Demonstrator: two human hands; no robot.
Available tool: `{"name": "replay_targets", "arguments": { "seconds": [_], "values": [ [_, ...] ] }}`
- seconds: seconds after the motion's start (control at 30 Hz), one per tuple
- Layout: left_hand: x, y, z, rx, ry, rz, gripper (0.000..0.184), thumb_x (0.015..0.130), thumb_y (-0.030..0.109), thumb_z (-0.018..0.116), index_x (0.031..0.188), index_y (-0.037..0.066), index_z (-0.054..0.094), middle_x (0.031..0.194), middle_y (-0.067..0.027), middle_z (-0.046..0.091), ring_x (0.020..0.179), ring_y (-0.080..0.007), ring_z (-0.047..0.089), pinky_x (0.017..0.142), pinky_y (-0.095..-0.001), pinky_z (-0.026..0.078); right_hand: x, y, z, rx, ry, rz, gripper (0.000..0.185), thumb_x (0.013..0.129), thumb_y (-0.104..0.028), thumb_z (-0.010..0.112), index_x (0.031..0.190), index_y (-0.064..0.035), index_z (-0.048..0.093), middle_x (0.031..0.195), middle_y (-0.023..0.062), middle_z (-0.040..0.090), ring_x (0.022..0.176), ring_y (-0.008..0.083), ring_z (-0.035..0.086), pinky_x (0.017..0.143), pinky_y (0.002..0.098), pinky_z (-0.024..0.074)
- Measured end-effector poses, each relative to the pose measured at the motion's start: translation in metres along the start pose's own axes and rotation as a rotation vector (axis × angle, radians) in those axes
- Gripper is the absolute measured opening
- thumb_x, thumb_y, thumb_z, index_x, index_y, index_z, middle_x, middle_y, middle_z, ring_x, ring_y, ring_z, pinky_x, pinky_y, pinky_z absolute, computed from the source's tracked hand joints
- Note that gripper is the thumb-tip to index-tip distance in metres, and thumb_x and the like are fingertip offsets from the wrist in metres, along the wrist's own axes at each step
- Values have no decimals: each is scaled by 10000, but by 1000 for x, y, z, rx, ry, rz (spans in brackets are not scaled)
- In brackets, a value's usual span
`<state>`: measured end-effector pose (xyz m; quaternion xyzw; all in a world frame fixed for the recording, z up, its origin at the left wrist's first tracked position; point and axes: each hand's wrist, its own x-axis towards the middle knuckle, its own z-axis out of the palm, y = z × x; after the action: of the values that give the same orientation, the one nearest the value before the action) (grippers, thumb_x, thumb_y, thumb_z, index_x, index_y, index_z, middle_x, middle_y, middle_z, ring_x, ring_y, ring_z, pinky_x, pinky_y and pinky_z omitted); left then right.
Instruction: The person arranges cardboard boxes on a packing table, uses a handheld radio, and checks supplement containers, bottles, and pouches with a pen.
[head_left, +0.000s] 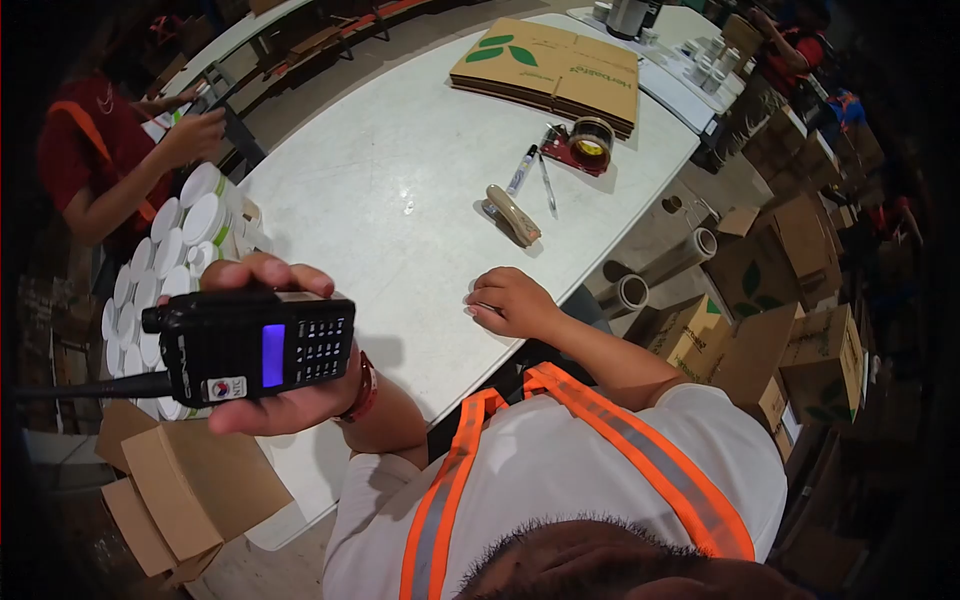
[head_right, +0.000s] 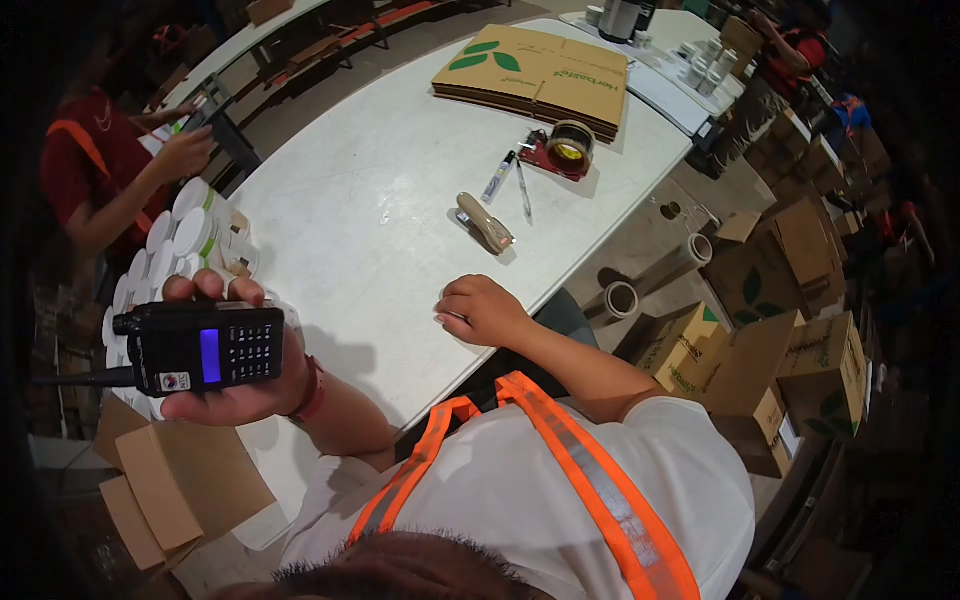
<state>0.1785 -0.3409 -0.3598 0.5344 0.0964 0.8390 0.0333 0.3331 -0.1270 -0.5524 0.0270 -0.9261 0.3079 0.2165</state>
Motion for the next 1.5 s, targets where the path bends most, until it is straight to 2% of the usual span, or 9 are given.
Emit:
{"name": "replay_targets", "arguments": {
  "seconds": [0.37, 0.47, 0.6, 0.87, 0.97, 1.1, 1.2, 1.47, 1.5],
  "values": [
    [1, 4, 1, -60, 96, 48, 943, 956, 755, 518, 1518, 11, 378, 1415, -214, 509, 1131, -348, 561, 920, -524, 522, -2, 1, -1, -15, -14, -5, 159, 910, -218, 714, 972, -80, 763, 994, 68, 713, 995, 272, 668, 917, 415, 524],
    [-2, 7, -7, -82, 158, 19, 904, 974, 731, 510, 1561, 63, 347, 1435, -227, 504, 1155, -363, 562, 923, -521, 554, -1, 0, -1, -13, -5, -6, 154, 911, -216, 716, 967, -81, 764, 989, 68, 715, 986, 273, 671, 909, 417, 526],
    [0, 3, -2, -175, 202, -19, 985, 978, 738, 491, 1488, -92, 345, 1387, -252, 493, 1156, -368, 555, 921, -530, 545, -2, -1, -1, -12, -10, -4, 163, 910, -223, 730, 980, -84, 776, 988, 74, 719, 977, 269, 675, 895, 407, 527],
    [2, -2, 4, -74, 199, -65, 740, 1008, 581, 475, 1516, 47, 411, 1443, -252, 484, 1109, -354, 526, 907, -514, 450, -1, 1, 1, -15, -15, 9, 168, 920, -226, 710, 980, -84, 778, 1000, 79, 723, 1007, 277, 676, 912, 419, 525],
    [-1, -8, 10, -147, 297, -103, 730, 1023, 549, 468, 1537, 40, 375, 1482, -296, 438, 1130, -392, 568, 873, -538, 528, 0, -2, 0, -26, -4, 15, 168, 918, -226, 712, 977, -86, 782, 999, 80, 723, 1009, 277, 676, 915, 418, 526],
    [1, -14, 15, -149, 318, -161, 785, 995, 490, 491, 1520, -69, 323, 1444, -298, 444, 1171, -391, 573, 867, -512, 577, -2, -1, 2, -33, 9, 5, 161, 890, -210, 741, 988, -91, 786, 990, 78, 716, 995, 275, 674, 895, 408, 529],
    [3, -8, 10, -297, 140, -266, 744, 978, 412, 582, 1563, 20, 341, 1540, -301, 380, 1197, -404, 512, 906, -549, 510, 0, -1, 3, -55, 0, -6, 169, 871, -202, 757, 996, -94, 789, 989, 77, 713, 987, 277, 673, 882, 408, 532],
    [-9, -6, 19, -154, 94, -185, 825, 935, 360, 733, 1563, 87, 273, 1409, -297, 458, 1137, -400, 623, 853, -507, 599, 4, -6, 2, -67, -6, -25, 150, 858, -187, 762, 969, -87, 784, 963, 81, 717, 966, 282, 679, 858, 413, 544],
    [-9, -7, 19, -156, 74, -179, 838, 891, 299, 767, 1535, 39, 300, 1352, -297, 495, 1122, -402, 635, 859, -497, 599, 5, -8, 0, -73, -11, -25, 144, 864, -189, 763, 964, -89, 784, 958, 78, 721, 963, 278, 683, 858, 410, 548]
  ]
}}
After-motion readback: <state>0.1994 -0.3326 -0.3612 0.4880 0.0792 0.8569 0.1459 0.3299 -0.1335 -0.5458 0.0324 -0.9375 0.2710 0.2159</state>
